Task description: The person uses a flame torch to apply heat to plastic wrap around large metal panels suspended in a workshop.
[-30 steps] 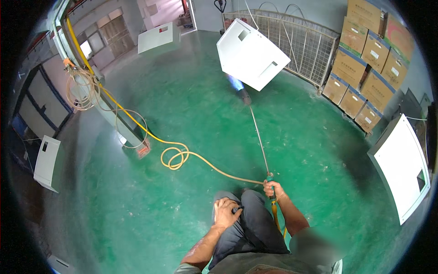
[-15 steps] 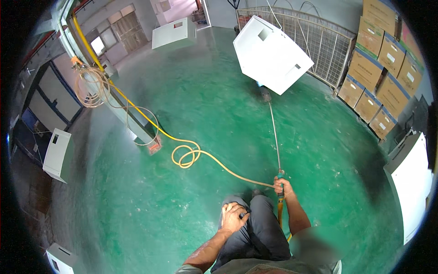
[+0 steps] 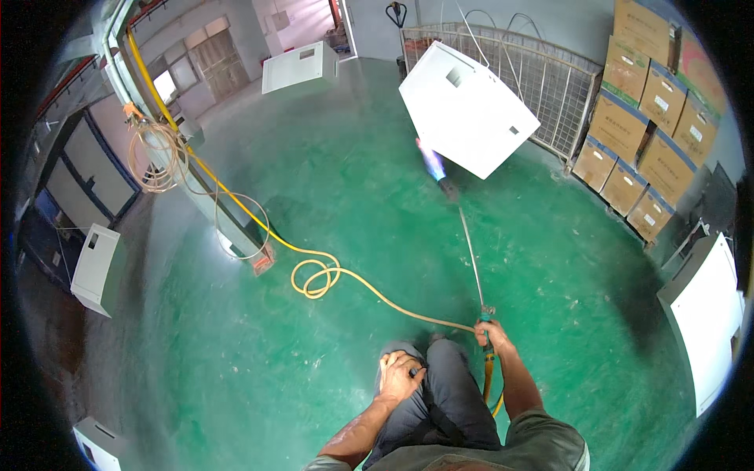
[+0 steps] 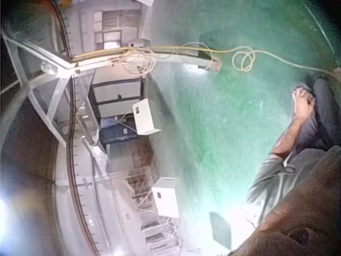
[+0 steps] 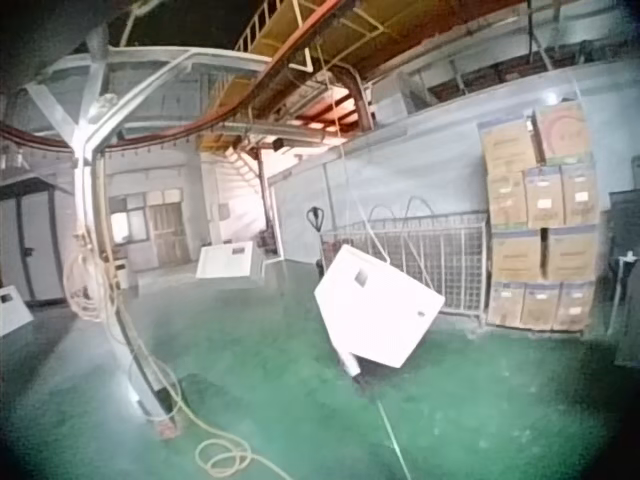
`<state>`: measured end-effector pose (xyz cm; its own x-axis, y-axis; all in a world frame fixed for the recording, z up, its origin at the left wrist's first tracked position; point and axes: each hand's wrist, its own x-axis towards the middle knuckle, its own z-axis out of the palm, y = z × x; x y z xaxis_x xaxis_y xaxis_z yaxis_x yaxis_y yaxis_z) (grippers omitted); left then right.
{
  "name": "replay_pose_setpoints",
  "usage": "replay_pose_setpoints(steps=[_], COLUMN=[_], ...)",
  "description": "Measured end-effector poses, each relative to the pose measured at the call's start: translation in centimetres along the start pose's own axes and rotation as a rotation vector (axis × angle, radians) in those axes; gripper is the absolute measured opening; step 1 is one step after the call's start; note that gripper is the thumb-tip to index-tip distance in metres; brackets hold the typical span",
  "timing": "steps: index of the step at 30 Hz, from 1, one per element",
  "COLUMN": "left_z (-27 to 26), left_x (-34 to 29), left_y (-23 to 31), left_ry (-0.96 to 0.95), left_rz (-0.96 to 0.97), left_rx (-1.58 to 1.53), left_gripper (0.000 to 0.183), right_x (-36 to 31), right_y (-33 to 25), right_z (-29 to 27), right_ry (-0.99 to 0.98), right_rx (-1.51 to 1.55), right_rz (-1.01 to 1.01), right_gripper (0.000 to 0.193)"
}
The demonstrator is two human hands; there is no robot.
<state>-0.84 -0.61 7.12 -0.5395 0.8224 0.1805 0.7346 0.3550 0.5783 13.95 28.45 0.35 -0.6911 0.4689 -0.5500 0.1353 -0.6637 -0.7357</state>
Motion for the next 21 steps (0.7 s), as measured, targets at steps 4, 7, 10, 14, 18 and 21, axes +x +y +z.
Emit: replay_pose_setpoints(steps=[4, 7, 10, 14, 18, 21], left_z=[0.1, 0.1, -0.3, -1.2, -1.7, -1.0], left_x=[-0.5, -0.6, -1.0, -0.9, 1.0, 2.1], left_y=[-0.4, -0.6, -0.4, -0.7, -1.5, -2.0], left_ry=[0.018, 0.024, 0.028, -0.048, -0.113, -0.17], left_rz=[0.002, 0.021, 0.027, 0.015, 0.022, -0.008], left_rx=[-0.005, -0.003, 0.01, 0.027, 0.061, 0.122], left_gripper=[0.014, 0.014, 0.015, 0.018, 0.027, 0.037], right_x=[-5.3, -8.5, -14.0, -21.0, -28.5, -33.3], right_y=[-0.4, 0.0, -2.2, -7.3, -12.3, -15.4], right_z=[2.2, 2.5, 5.1, 8.2, 9.5, 9.8], right_ry=[0.116, 0.146, 0.176, 0.341, 0.474, 0.583], right_rx=[-0.279, -0.441, -0.585, -1.005, -1.169, -1.301], right_rz=[-0.001, -0.031, -0.045, -0.255, -0.338, -0.438], right_gripper=[0.015, 0.023, 0.032, 0.049, 0.053, 0.05])
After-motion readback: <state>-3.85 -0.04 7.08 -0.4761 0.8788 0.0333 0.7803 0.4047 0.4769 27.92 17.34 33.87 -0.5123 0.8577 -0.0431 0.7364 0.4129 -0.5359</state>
